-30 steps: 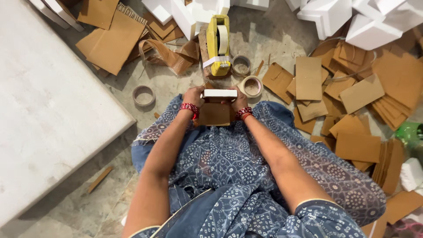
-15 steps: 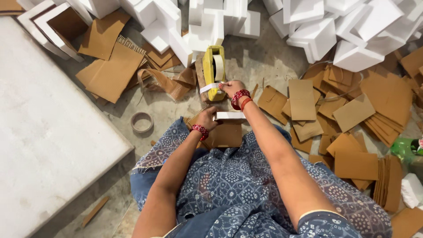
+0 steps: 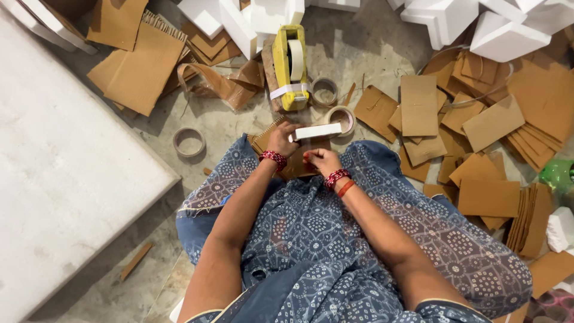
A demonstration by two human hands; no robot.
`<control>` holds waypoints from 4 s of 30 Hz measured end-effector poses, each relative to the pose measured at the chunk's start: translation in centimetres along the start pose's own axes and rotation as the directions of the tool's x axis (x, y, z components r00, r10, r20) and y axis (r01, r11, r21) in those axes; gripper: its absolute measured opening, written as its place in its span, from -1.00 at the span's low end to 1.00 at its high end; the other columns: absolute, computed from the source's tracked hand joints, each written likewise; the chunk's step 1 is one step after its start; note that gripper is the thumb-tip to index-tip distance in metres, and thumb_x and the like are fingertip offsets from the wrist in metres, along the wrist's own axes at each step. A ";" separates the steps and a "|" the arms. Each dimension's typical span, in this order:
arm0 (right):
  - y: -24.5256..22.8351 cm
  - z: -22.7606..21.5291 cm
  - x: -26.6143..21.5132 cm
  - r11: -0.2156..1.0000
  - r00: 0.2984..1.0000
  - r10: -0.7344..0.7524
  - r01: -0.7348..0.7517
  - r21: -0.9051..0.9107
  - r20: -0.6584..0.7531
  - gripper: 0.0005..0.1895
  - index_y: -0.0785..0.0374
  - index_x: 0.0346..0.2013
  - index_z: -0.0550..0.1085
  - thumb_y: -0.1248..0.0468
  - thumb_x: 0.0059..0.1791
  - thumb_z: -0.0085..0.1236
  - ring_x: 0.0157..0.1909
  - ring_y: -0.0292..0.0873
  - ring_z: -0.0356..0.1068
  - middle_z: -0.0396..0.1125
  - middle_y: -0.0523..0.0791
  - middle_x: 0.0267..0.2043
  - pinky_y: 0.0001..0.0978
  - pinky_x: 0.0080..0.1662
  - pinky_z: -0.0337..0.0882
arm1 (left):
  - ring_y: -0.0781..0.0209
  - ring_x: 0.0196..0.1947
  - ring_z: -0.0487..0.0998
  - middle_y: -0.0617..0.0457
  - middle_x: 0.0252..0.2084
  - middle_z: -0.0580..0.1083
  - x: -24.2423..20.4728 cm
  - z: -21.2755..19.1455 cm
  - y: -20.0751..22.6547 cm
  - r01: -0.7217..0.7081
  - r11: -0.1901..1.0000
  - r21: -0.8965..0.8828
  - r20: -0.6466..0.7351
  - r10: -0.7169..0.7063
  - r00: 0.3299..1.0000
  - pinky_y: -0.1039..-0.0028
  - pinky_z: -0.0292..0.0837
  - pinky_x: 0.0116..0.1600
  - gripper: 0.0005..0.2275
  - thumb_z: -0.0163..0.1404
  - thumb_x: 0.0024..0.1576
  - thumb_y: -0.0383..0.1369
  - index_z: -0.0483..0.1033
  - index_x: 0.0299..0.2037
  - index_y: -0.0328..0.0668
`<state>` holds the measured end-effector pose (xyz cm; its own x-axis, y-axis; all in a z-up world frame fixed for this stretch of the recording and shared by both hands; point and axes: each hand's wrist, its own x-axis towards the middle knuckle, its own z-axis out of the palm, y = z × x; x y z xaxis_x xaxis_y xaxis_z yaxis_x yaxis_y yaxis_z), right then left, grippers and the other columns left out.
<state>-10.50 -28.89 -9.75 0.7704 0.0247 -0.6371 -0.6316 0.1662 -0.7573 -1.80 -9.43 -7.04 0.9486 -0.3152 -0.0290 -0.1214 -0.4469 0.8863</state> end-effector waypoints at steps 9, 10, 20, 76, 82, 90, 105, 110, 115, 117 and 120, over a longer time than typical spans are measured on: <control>3.4 -0.2 7.6 0.962 0.982 -0.183 0.168 -0.217 -0.055 -0.78 0.44 -0.12 0.55 0.56 -0.06 0.14 -0.40 -0.15 0.51 0.52 -0.03 -0.33 -0.34 -0.39 0.47 | -0.03 0.04 0.57 -0.07 -0.02 0.54 0.1 0.0 -0.3 0.027 0.993 -0.111 0.141 -0.012 0.990 0.30 0.47 0.17 -0.49 0.18 -0.16 -0.52 0.52 0.09 -0.14; 3.3 0.2 8.1 0.947 0.971 -0.216 0.182 -0.267 -0.105 -0.73 0.47 -0.15 0.54 0.64 -0.11 0.12 -0.39 -0.12 0.53 0.53 -0.01 -0.31 -0.30 -0.40 0.49 | 0.00 0.05 0.58 -0.07 0.00 0.54 0.1 -0.3 -0.4 0.035 0.988 -0.152 0.179 -0.007 0.984 0.31 0.46 0.18 -0.46 0.22 -0.19 -0.50 0.47 0.10 -0.19; 1.4 -0.7 7.2 0.787 0.940 -0.339 0.307 -0.535 0.040 -0.76 0.35 -0.16 0.56 0.44 -0.13 0.18 -0.35 -0.06 0.54 0.53 0.06 -0.29 -0.22 -0.35 0.53 | 0.26 -0.10 0.63 0.06 -0.09 0.63 0.8 6.0 -5.9 0.211 0.907 -0.364 0.033 -0.214 0.976 0.49 0.55 0.05 -0.57 0.23 -0.15 -0.59 0.58 -0.02 -0.17; -10.5 3.3 -1.4 -0.211 0.791 -0.398 0.414 -0.886 0.464 -0.46 0.06 0.07 0.48 0.16 -0.20 0.38 -0.02 0.04 0.46 0.47 -0.04 -0.03 -0.12 0.02 0.42 | -0.31 0.01 0.44 -0.27 -0.07 0.43 -1.0 6.2 -5.4 0.020 0.968 0.252 -0.182 0.027 0.983 0.09 0.39 0.15 -0.76 0.06 -0.08 -0.57 0.55 -0.19 -0.21; -10.5 1.7 -5.4 -0.036 0.647 -0.706 0.372 -0.928 0.287 -0.50 0.14 0.02 0.49 0.12 -0.14 0.44 -0.14 0.10 0.50 0.50 0.00 -0.11 -0.07 -0.13 0.47 | -0.05 0.10 0.56 -0.16 0.12 0.54 -2.1 2.7 -1.3 0.215 0.954 -0.211 -0.053 -0.231 0.972 0.27 0.44 0.19 -0.47 0.13 -0.05 -0.49 0.43 0.22 -0.06; -6.7 -0.9 -2.4 0.608 0.585 -0.733 0.332 -0.721 -0.349 -0.45 0.26 -0.04 0.53 0.10 -0.21 0.54 -0.17 0.03 0.55 0.54 0.04 -0.19 -0.17 -0.11 0.51 | 0.06 -0.07 0.70 -0.08 -0.04 0.63 -3.5 -3.1 4.4 0.472 0.834 -0.288 -0.050 -0.505 0.862 0.34 0.59 0.06 -0.49 0.32 -0.06 -0.20 0.54 0.12 -0.11; -9.1 -2.5 1.4 0.481 0.802 -0.590 0.438 -0.759 0.089 -0.56 0.21 0.21 0.46 0.17 0.05 0.13 0.04 -0.17 0.52 0.49 -0.02 0.10 -0.35 0.04 0.47 | -0.09 -0.03 0.60 -0.05 -0.07 0.60 0.9 -2.6 0.3 0.010 0.893 0.449 0.075 -0.049 0.996 0.12 0.48 0.02 -0.56 0.05 -0.04 -0.48 0.54 0.10 0.10; -7.5 1.6 3.4 0.496 0.755 -0.607 0.604 -0.624 0.249 -0.55 0.13 0.32 0.39 0.19 0.12 0.11 0.32 -0.15 0.36 0.37 -0.02 0.30 -0.37 0.24 0.33 | -0.15 -0.06 0.60 -0.12 -0.07 0.58 2.1 -1.3 -3.8 -0.051 0.937 0.345 0.063 0.031 0.998 0.16 0.49 0.06 -0.58 0.09 -0.08 -0.51 0.58 0.04 -0.01; -6.0 0.3 4.4 0.678 0.830 -0.530 0.538 -0.501 0.173 -0.45 0.15 0.38 0.35 0.26 0.08 0.20 0.30 -0.20 0.39 0.38 -0.06 0.32 -0.38 0.23 0.38 | -0.18 -0.06 0.60 -0.13 -0.11 0.59 1.2 -2.0 -3.5 -0.087 0.974 0.208 -0.028 0.095 0.995 0.19 0.50 0.09 -0.61 0.12 -0.18 -0.55 0.62 -0.09 -0.07; -5.6 0.1 5.4 0.828 0.834 -0.505 0.541 -0.145 0.224 -0.31 0.24 0.48 0.17 0.34 0.07 0.15 0.33 -0.21 0.30 0.29 -0.03 0.40 -0.39 0.24 0.35 | -0.14 -0.03 0.60 -0.09 -0.08 0.58 1.0 -2.4 -2.6 -0.001 0.979 0.204 -0.012 0.004 1.000 0.20 0.51 0.15 -0.63 0.11 -0.11 -0.55 0.62 -0.06 -0.02; -4.4 0.9 5.8 0.772 0.780 -0.585 0.620 -0.144 0.222 -0.24 0.28 0.53 0.04 0.48 0.08 0.10 0.43 -0.20 0.21 0.15 -0.03 0.51 -0.41 0.36 0.24 | -0.10 0.02 0.53 0.03 -0.08 0.60 0.3 -2.1 -0.9 0.012 0.947 0.322 -0.074 0.013 0.997 0.03 0.30 0.21 -0.58 0.16 -0.17 -0.56 0.64 -0.06 0.05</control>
<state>-3.19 -28.65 -9.93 0.9897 0.1413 -0.0219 -0.0224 0.0015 -0.9997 -0.79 -7.39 -6.88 0.9660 -0.2582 0.0163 -0.1978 -0.6965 0.6897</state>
